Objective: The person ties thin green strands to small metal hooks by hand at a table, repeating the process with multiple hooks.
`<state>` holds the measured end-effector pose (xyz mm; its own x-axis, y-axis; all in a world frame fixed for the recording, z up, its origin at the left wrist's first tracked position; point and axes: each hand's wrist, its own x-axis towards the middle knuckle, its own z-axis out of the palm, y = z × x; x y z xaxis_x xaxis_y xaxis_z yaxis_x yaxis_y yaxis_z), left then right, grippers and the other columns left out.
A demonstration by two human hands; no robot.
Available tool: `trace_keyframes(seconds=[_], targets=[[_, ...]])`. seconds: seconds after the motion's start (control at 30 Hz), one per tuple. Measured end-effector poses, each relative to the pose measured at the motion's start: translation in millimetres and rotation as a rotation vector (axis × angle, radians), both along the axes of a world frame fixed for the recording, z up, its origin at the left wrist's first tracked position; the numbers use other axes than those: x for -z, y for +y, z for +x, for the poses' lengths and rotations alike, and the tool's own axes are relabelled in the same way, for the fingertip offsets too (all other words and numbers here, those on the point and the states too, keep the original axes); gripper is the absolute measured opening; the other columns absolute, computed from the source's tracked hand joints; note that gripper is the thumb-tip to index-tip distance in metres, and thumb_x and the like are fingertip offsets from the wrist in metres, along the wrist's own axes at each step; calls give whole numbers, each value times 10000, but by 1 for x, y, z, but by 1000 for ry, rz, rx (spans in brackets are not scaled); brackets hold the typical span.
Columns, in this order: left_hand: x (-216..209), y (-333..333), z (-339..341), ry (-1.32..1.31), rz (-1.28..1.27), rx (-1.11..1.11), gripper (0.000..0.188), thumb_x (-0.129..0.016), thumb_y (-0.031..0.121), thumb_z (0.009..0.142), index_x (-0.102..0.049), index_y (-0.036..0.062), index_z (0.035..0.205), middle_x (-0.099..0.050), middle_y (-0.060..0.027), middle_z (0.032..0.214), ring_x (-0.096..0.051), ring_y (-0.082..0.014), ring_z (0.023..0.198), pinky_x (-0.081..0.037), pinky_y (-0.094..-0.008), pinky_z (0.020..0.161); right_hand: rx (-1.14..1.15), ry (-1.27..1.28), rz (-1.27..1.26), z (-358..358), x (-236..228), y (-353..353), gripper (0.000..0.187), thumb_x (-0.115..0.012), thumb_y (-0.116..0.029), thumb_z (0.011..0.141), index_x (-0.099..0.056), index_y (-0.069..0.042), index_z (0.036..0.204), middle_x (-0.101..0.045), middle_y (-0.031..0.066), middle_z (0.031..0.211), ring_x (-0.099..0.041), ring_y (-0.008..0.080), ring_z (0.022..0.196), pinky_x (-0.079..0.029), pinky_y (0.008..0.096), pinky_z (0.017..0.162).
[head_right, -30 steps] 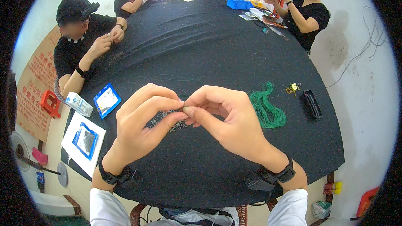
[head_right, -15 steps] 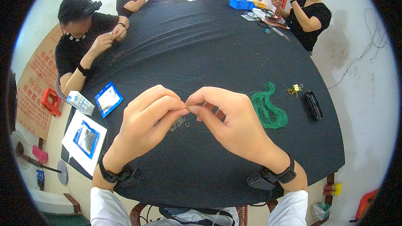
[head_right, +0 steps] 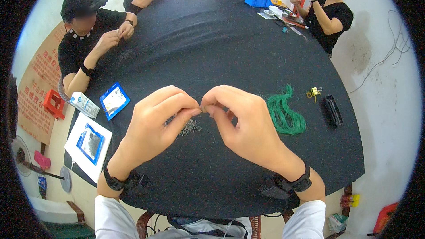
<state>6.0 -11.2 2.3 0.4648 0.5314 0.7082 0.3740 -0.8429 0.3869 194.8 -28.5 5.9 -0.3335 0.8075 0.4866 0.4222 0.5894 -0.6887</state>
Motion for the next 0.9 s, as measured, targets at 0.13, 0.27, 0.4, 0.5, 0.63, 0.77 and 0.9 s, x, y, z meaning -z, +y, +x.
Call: trace_keyframes(seconds=[0.13,0.27,0.4,0.5,0.63,0.77,0.9], targets=[[-2,1,-1,-42,-69,21,62,-659,-14,764,-615,-6,806,-605,-103,767,-601,-218,661,-473,-291,602,-36,126,-43,2,0,5,50,-576,8,831,-596,-16,869,-621,73,973,-600,123,761,-465,245,590],[-4,0,-5,-64,-211,45,49,-648,-18,786,-622,-11,827,-620,-83,785,-605,-153,669,-479,-258,616,-241,334,-284,11,5,14,61,-589,-70,872,-608,-12,866,-578,67,1110,-547,74,816,-439,212,660],[-9,-1,-7,-192,-435,95,56,-633,-10,816,-623,-37,864,-625,-64,805,-596,-101,698,-483,-230,628,-536,695,-582,20,3,20,134,-534,-126,923,-591,-12,963,-574,127,1145,-594,115,883,-470,214,691],[-13,-1,-12,-235,-520,125,66,-624,-1,840,-627,-47,887,-624,-61,826,-587,-86,718,-479,-215,630,-778,923,-654,25,1,23,175,-457,-121,965,-513,5,1074,-568,157,1118,-604,253,1076,-551,271,785],[-16,0,-13,-312,-590,193,58,-625,8,847,-636,-40,878,-622,-55,813,-564,-76,692,-460,-203,608,-799,968,-487,47,-17,23,193,-457,-87,953,-493,54,1080,-511,147,1117,-602,264,1060,-546,290,840],[-15,3,-13,-327,-612,228,57,-633,16,843,-640,-33,872,-619,-49,798,-543,-67,669,-446,-194,592,-833,1182,-487,81,-39,18,220,-460,-6,927,-431,88,1124,-431,147,1129,-485,246,1124,-462,338,983],[-10,9,-15,-319,-639,217,56,-634,24,845,-641,-29,864,-615,-43,789,-540,-64,663,-445,-195,590,-921,1317,-419,108,-53,20,223,-405,85,909,-392,102,1130,-406,169,1157,-441,262,1137,-414,370,1037]])
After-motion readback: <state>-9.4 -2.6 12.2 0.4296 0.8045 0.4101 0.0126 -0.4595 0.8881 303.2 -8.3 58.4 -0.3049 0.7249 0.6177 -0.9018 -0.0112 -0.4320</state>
